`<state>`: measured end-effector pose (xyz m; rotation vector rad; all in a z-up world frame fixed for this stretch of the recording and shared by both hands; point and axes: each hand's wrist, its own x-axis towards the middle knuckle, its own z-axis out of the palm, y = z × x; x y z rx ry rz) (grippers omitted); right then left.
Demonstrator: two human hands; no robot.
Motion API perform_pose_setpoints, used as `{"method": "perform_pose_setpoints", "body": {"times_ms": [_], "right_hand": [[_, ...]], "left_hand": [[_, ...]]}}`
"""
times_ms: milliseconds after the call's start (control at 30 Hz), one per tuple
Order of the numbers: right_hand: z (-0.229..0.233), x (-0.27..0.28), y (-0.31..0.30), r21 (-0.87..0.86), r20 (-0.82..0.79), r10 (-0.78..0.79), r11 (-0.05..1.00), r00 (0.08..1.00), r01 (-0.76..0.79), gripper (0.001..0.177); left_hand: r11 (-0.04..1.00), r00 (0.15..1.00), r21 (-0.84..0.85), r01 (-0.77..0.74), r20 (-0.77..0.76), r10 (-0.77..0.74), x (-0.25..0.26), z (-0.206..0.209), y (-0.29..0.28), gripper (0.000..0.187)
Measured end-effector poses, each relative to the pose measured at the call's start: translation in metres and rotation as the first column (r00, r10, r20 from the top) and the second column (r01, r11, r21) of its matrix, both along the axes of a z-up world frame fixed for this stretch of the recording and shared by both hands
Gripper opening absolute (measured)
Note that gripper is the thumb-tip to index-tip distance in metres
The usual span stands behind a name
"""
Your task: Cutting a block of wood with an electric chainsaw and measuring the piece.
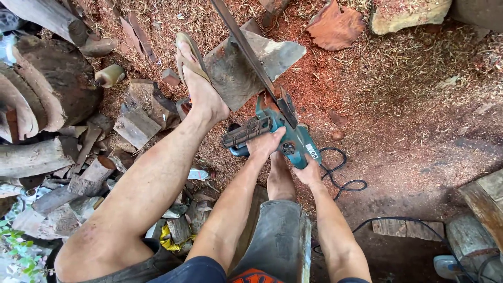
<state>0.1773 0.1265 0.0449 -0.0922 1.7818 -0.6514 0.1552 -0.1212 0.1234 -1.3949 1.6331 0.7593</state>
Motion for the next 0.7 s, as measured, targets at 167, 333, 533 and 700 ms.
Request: {"method": "perform_pose_setpoints", "body": {"times_ms": [167, 333, 533, 700], "right_hand": [[0.004, 0.0, -0.004, 0.037, 0.005, 0.023, 0.999, 1.0, -0.024, 0.053], [0.012, -0.005, -0.006, 0.058, 0.072, 0.015, 0.998, 0.997, -0.019, 0.052], [0.017, -0.008, -0.007, 0.064, 0.079, 0.021, 0.998, 0.997, -0.026, 0.055], [0.026, -0.015, -0.015, 0.093, 0.111, 0.024, 0.995, 0.994, -0.034, 0.066]], "left_hand": [[0.999, 1.0, 0.036, -0.019, 0.005, 0.019, 0.004, -0.008, -0.003, 0.076], [0.995, 0.996, 0.079, -0.056, 0.079, 0.049, -0.004, -0.003, -0.007, 0.076], [0.988, 0.986, 0.129, -0.08, 0.158, 0.06, -0.013, 0.001, -0.011, 0.075], [0.984, 0.981, 0.142, -0.102, 0.179, 0.076, -0.014, -0.002, -0.012, 0.074]]}}
